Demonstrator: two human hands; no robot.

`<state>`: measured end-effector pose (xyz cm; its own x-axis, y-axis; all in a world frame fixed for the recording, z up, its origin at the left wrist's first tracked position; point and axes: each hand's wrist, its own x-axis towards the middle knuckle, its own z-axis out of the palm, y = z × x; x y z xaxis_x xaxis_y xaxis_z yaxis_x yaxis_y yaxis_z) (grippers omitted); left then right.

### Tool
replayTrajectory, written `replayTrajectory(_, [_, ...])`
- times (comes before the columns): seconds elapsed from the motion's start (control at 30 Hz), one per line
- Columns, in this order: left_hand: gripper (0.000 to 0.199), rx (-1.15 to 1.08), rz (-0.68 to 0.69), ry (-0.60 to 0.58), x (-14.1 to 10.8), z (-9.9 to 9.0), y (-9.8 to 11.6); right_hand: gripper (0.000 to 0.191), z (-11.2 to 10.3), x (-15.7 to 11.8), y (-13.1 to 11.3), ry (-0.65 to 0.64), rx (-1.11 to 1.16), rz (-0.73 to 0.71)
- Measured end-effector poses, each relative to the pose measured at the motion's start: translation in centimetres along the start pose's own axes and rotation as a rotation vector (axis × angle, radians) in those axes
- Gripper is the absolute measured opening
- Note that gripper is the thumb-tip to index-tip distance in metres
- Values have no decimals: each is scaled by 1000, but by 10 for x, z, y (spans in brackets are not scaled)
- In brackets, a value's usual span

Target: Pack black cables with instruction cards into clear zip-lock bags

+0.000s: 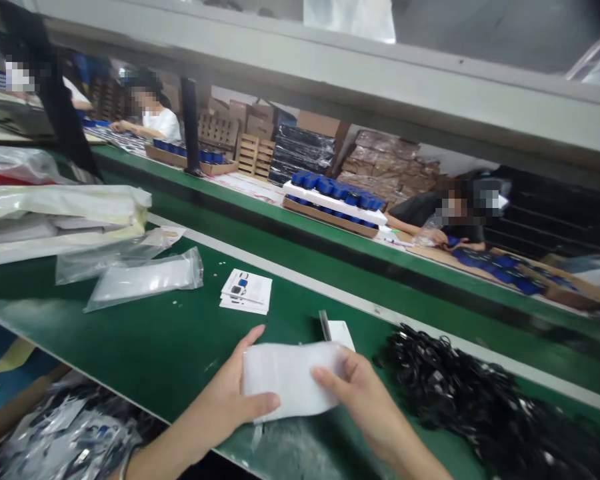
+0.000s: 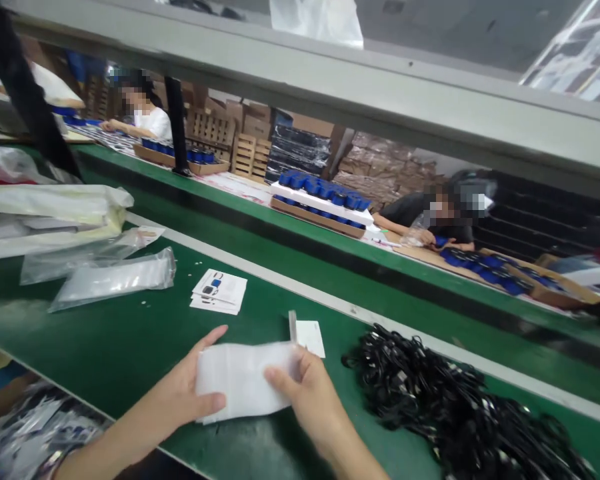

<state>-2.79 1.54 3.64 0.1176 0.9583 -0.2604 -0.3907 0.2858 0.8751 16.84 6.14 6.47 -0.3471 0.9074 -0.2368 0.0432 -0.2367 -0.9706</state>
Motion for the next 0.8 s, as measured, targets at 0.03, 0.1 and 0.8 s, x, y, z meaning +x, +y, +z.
replayTrajectory(0.03, [111,63,15,51,-1,6,-6,33,-1,-8,11,65,-7,-8])
replayTrajectory(0.1, [98,213,73,149,-1,18,-19,31,0,-22,30,200,-55,-37])
replayTrajectory(0.8, [54,-159,6,212,-8,65,-50,42,34,-34,57,263,460,-111])
